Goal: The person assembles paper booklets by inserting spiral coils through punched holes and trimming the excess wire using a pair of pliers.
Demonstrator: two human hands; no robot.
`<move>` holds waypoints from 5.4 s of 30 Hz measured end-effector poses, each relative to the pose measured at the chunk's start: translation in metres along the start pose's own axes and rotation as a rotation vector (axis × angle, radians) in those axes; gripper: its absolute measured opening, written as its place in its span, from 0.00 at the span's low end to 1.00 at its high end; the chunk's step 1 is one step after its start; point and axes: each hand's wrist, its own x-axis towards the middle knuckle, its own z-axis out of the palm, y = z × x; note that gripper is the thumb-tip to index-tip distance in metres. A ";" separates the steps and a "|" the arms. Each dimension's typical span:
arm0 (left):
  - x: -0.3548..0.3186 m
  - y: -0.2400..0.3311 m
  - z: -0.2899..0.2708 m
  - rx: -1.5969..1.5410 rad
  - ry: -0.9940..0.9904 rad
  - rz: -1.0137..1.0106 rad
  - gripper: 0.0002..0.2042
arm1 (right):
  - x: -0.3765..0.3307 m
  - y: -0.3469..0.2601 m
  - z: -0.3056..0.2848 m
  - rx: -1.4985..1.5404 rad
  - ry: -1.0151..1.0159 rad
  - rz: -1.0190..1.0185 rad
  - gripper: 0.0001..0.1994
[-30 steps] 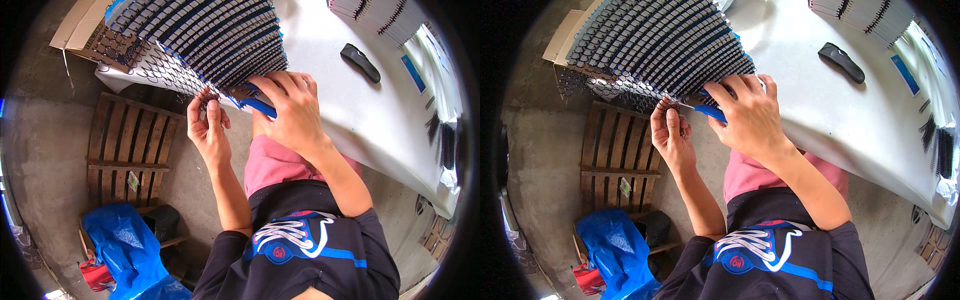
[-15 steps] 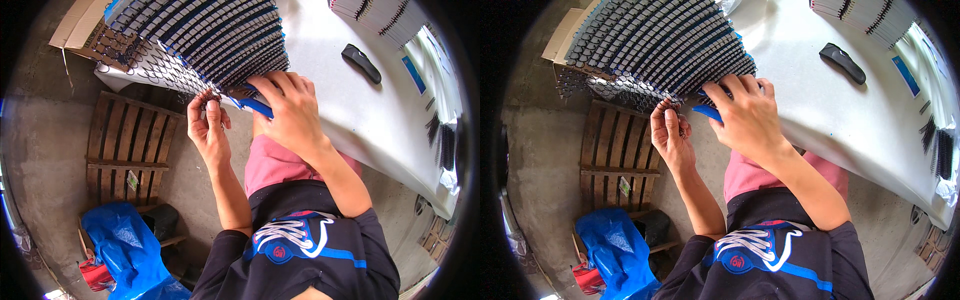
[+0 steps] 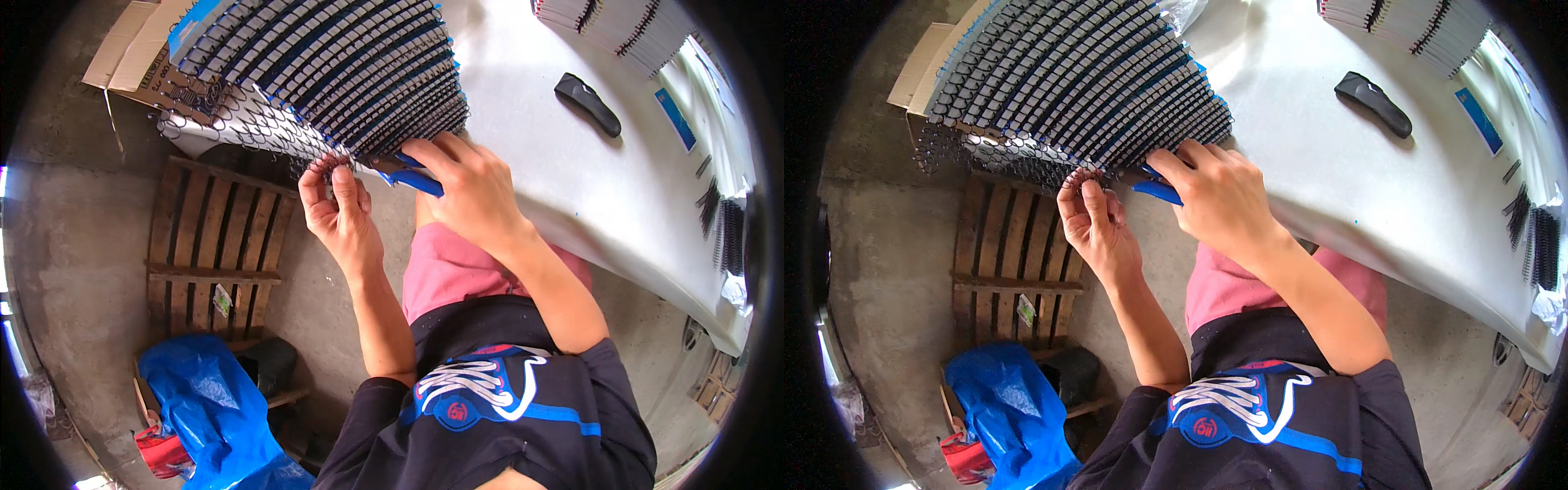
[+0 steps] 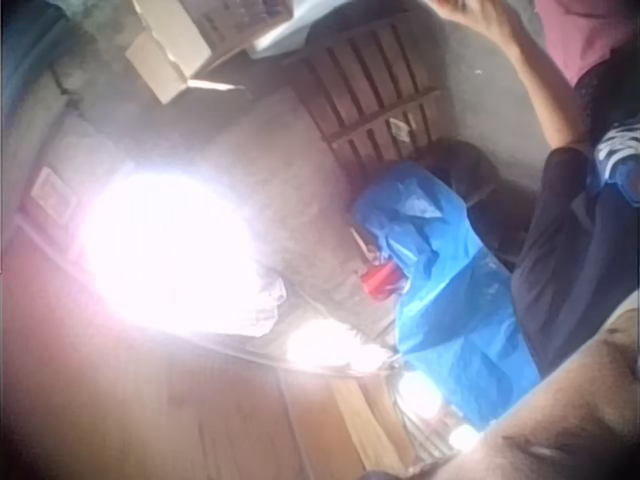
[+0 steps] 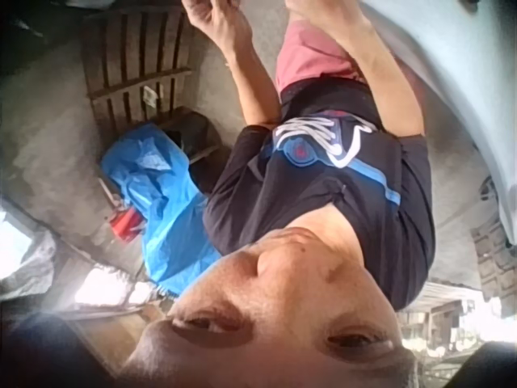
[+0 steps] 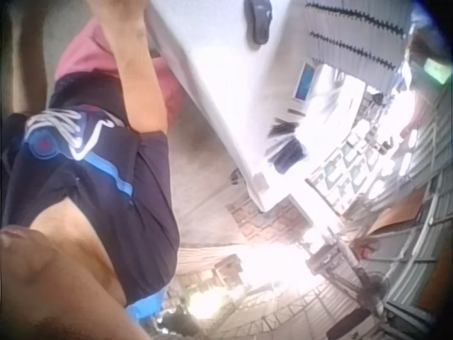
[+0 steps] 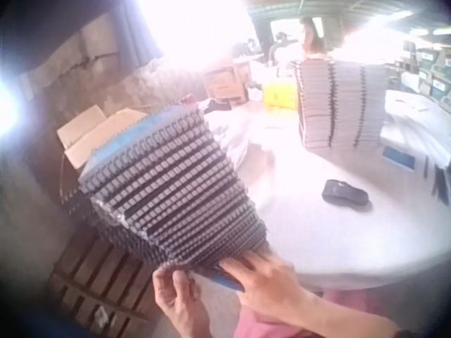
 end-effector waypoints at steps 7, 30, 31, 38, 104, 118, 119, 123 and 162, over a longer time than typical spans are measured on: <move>0.001 0.008 -0.005 -0.001 -0.058 -0.058 0.10 | 0.006 -0.011 -0.016 -0.090 0.122 -0.067 0.24; -0.003 0.007 -0.006 0.011 -0.044 -0.023 0.11 | 0.010 -0.026 -0.024 -0.159 0.004 0.003 0.24; -0.003 0.007 -0.007 0.010 -0.049 -0.029 0.11 | 0.011 -0.027 -0.024 -0.155 -0.002 0.006 0.23; -0.002 0.004 0.008 -0.072 -0.008 -0.015 0.12 | 0.007 -0.006 -0.004 0.093 -0.102 0.108 0.20; 0.022 0.021 0.007 -0.290 -0.042 -0.108 0.16 | 0.030 -0.036 -0.033 -0.150 0.111 -0.068 0.26; 0.022 0.017 0.008 -0.089 0.012 0.060 0.10 | 0.028 -0.026 -0.010 0.109 0.047 -0.001 0.17; 0.023 0.018 0.008 -0.077 0.017 0.063 0.10 | 0.028 -0.024 -0.009 0.111 0.030 0.002 0.16; 0.026 0.017 0.006 -0.072 0.014 0.081 0.10 | 0.028 -0.022 -0.014 0.064 0.021 -0.014 0.18; 0.026 0.025 0.011 -0.039 0.064 0.114 0.09 | 0.034 -0.038 -0.030 -0.115 0.109 -0.073 0.26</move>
